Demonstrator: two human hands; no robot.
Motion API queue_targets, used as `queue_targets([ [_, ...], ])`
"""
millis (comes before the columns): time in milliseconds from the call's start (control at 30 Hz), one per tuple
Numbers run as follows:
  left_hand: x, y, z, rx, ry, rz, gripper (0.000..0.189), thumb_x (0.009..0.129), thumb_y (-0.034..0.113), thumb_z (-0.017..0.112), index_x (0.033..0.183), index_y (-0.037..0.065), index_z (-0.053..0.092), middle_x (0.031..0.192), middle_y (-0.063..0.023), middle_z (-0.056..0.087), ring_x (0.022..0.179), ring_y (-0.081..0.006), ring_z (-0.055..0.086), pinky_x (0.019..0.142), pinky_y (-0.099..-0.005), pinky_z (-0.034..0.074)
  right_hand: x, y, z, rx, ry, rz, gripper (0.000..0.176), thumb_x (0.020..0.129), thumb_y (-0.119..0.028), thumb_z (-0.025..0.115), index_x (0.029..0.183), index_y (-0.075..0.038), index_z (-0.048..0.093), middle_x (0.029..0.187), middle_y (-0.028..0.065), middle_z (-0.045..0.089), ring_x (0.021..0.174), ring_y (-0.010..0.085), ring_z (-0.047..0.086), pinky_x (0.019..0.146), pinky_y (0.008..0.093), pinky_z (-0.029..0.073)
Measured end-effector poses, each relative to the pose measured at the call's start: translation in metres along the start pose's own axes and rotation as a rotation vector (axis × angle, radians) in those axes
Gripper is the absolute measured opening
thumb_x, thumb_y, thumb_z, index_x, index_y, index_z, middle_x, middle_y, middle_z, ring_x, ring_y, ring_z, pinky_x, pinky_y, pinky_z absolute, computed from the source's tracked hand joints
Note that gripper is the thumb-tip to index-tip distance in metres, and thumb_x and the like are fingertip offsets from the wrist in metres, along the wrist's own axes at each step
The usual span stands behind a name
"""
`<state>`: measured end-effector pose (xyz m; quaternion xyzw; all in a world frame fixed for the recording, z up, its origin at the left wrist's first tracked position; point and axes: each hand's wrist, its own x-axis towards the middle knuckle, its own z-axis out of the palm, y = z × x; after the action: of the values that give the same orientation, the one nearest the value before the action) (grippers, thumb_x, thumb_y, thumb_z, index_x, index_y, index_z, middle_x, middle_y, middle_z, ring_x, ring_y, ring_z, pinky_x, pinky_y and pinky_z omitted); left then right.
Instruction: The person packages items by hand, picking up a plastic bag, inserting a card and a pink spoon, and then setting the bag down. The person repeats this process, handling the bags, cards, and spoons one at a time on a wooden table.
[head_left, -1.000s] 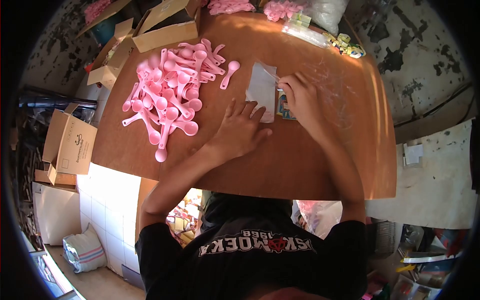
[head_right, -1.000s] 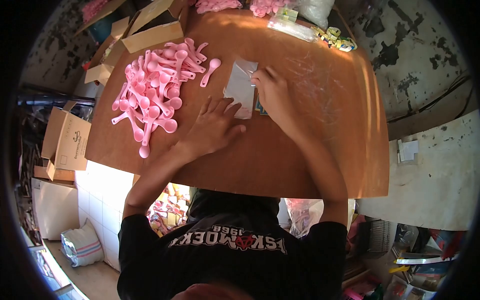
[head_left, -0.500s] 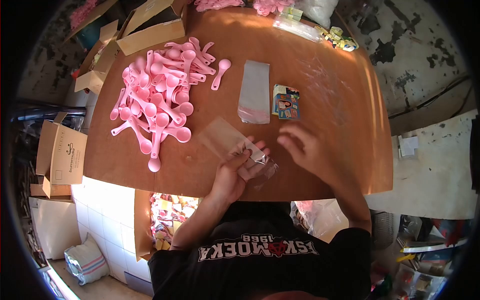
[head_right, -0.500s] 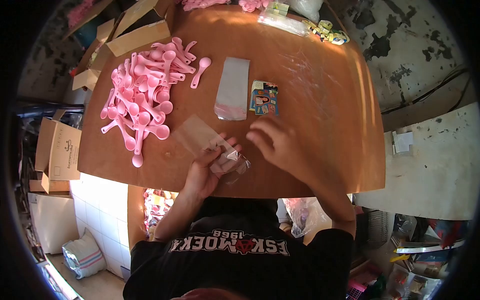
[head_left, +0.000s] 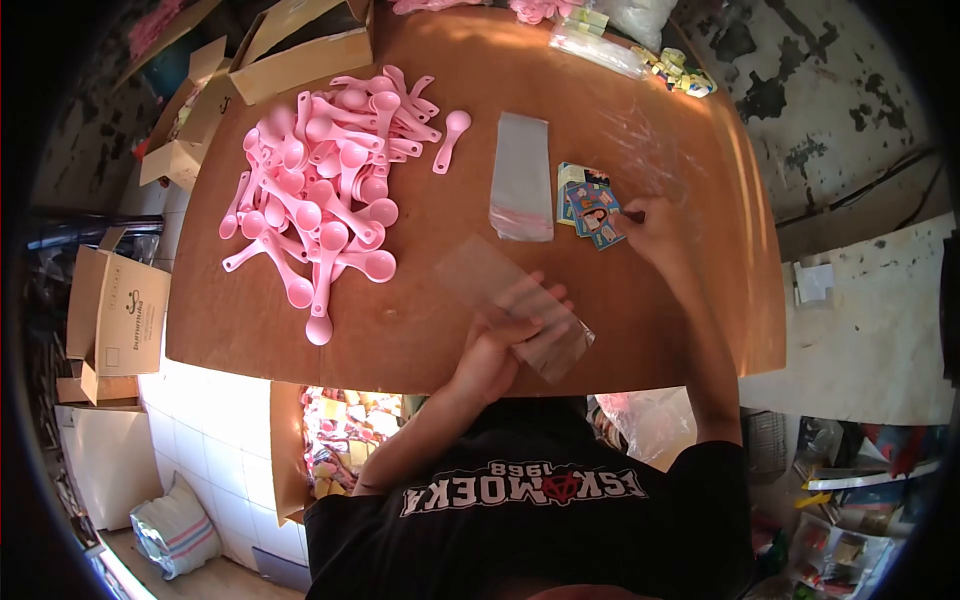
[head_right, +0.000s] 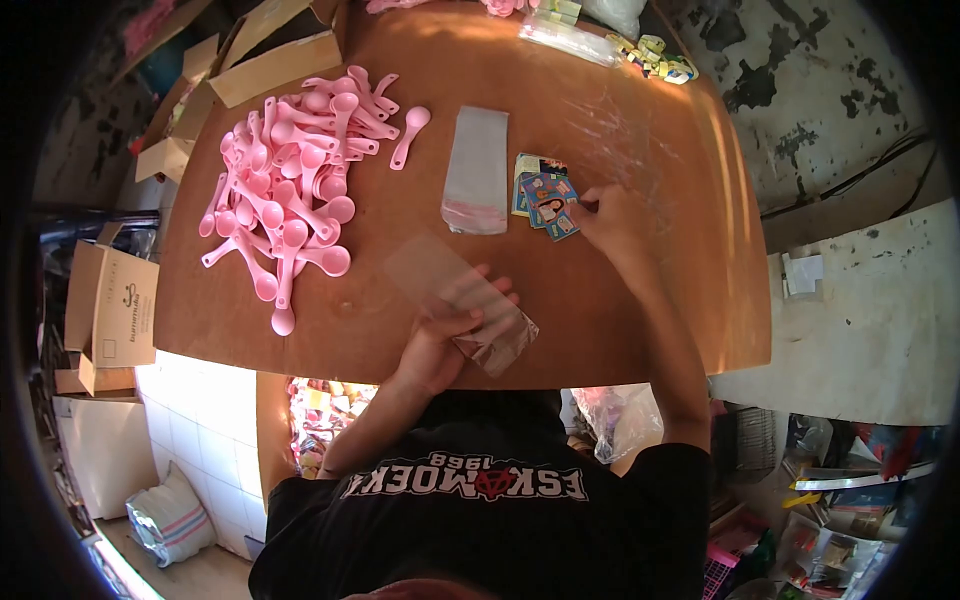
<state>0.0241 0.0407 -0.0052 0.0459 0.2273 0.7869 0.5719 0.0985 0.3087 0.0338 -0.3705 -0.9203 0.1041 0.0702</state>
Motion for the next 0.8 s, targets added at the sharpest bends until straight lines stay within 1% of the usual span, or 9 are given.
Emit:
queue_targets([
  [67,0.001,-0.001,-0.003,0.029,0.005,0.014,0.065,0.082,0.000,0.056,0.140,-0.001,0.027,0.134,-0.0221,0.045,0.124,-0.0356,0.047,0.105,-0.0461,0.040,-0.004,0.004,-0.010,0.275,-0.143,-0.033,0.025,0.082,-0.027,0.068,0.089,-0.002,0.070,0.071,0.0099,0.067,0.063,0.0177,0.064,0.058,0.0313,0.050],
  [100,0.001,-0.002,-0.004,0.062,0.013,0.026,0.066,0.082,0.000,0.057,0.140,-0.001,0.026,0.134,-0.0219,0.045,0.124,-0.0354,0.047,0.105,-0.0459,0.040,-0.010,0.000,-0.020,0.274,-0.147,-0.034,0.025,0.082,-0.027,0.068,0.089,-0.002,0.070,0.071,0.0099,0.067,0.063,0.0177,0.064,0.058,0.0313,0.050],
  [167,-0.002,0.002,-0.001,0.033,0.017,0.040,0.066,0.083,-0.001,0.056,0.141,-0.001,0.025,0.133,-0.0221,0.045,0.123,-0.0350,0.048,0.105,-0.0453,0.040,-0.028,-0.010,-0.042,0.612,-0.263,0.133,0.019,0.086,-0.017,0.064,0.096,0.000,0.068,0.075,0.0072,0.067,0.062,0.0096,0.060,0.056,0.0232,0.048],
  [200,-0.003,0.005,0.001,0.007,0.015,0.056,0.066,0.083,-0.002,0.056,0.141,-0.001,0.024,0.133,-0.0223,0.045,0.123,-0.0346,0.048,0.104,-0.0448,0.041,-0.040,-0.013,-0.047,0.611,-0.273,0.136,0.019,0.086,-0.017,0.064,0.096,0.000,0.068,0.075,0.0072,0.067,0.062,0.0096,0.060,0.056,0.0232,0.048],
  [267,-0.003,0.009,0.002,0.007,0.018,0.105,0.066,0.084,-0.003,0.055,0.141,-0.001,0.022,0.134,-0.0225,0.045,0.122,-0.0339,0.049,0.103,-0.0437,0.042,-0.066,-0.015,-0.050,0.797,-0.154,0.199,0.021,0.089,-0.013,0.061,0.104,0.002,0.063,0.080,0.0069,0.066,0.063,0.0086,0.059,0.055,0.0202,0.048],
  [400,0.005,0.012,0.002,0.055,0.077,0.245,0.065,0.085,-0.007,0.052,0.142,0.000,0.021,0.133,-0.0229,0.045,0.121,-0.0323,0.050,0.100,-0.0410,0.045,-0.122,-0.018,-0.028,1.006,-0.093,0.122,0.024,0.088,-0.010,0.063,0.109,0.003,0.061,0.081,0.0064,0.066,0.064,0.0087,0.061,0.054,0.0209,0.049],
  [533,0.012,0.017,0.009,0.084,0.200,0.289,0.061,0.087,-0.012,0.046,0.143,0.000,0.022,0.134,-0.0214,0.045,0.122,-0.0326,0.050,0.099,-0.0407,0.045,-0.166,-0.027,0.011,1.190,0.012,0.235,0.027,0.087,-0.005,0.064,0.111,0.004,0.059,0.084,0.0085,0.067,0.069,0.0105,0.063,0.053,0.0217,0.051],
  [667,0.020,0.009,0.009,0.088,0.195,0.322,0.059,0.088,-0.011,0.046,0.142,-0.001,0.024,0.133,-0.0217,0.046,0.121,-0.0319,0.050,0.099,-0.0405,0.046,-0.178,-0.037,0.023,1.318,0.080,0.320,0.025,0.087,-0.004,0.063,0.110,0.005,0.059,0.086,0.0114,0.067,0.070,0.0120,0.064,0.053,0.0229,0.052],
  [800,0.024,0.001,0.012,0.149,0.184,0.326,0.058,0.088,-0.010,0.047,0.141,-0.001,0.026,0.133,-0.0223,0.046,0.122,-0.0322,0.050,0.099,-0.0402,0.046,-0.173,-0.044,0.025,1.388,0.178,0.264,0.025,0.088,-0.004,0.063,0.110,0.005,0.059,0.086,0.0116,0.067,0.067,0.0117,0.064,0.053,0.0230,0.052],
])
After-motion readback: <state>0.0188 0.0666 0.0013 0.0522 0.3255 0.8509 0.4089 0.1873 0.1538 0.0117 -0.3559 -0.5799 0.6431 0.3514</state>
